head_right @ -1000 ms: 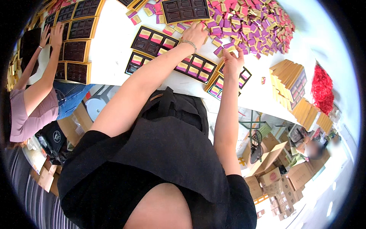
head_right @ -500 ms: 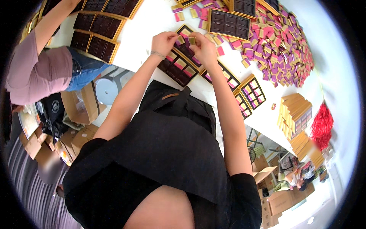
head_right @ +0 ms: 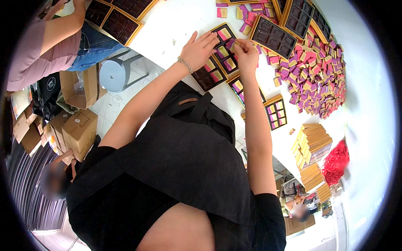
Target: The person places individually wrapped chocolates into compartmentalized trays on a table. They then close the trays with lids and stack the completed boxes. Another person works alongside at the same table.
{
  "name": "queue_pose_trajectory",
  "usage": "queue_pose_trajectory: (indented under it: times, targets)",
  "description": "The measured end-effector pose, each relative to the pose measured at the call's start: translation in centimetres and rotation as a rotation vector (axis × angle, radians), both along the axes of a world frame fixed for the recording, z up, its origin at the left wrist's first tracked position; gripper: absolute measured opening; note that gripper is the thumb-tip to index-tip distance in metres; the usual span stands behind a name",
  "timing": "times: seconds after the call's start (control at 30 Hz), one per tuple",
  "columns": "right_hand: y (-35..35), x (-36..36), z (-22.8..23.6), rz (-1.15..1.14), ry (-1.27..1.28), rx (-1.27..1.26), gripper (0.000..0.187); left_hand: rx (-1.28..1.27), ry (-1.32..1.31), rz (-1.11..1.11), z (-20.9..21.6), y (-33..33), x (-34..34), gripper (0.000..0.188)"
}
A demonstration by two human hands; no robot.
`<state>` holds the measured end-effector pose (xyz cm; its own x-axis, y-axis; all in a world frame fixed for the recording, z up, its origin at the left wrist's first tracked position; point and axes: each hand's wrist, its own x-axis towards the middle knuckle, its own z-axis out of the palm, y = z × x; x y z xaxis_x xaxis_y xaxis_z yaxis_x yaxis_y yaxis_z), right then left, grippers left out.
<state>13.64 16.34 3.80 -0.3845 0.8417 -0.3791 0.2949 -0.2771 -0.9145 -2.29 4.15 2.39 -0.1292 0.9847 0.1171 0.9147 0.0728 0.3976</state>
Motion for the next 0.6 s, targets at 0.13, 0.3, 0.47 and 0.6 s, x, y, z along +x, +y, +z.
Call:
queue_pose_trajectory:
  times: [0.13,0.3,0.47,0.6]
  targets:
    - [-1.0,0.7,0.7,0.171,-0.196,0.029,0.025,-0.277,0.218,-0.135,1.4,-0.5,-0.1,0.058]
    - [-6.7,-1.4,1.7,0.431,-0.29,0.21,0.024,-0.125,-0.038,-0.046,1.2,-1.8,-3.4,0.055]
    - [-10.3,-4.3,0.2,0.396,-0.155,0.291,0.018,-0.016,-0.596,0.479,0.4,-5.8,-5.2,0.036]
    - [-10.0,-3.5,1.5,0.35,-0.119,0.447,0.013,-0.146,-0.696,0.571,1.4,-7.9,-2.9,0.043]
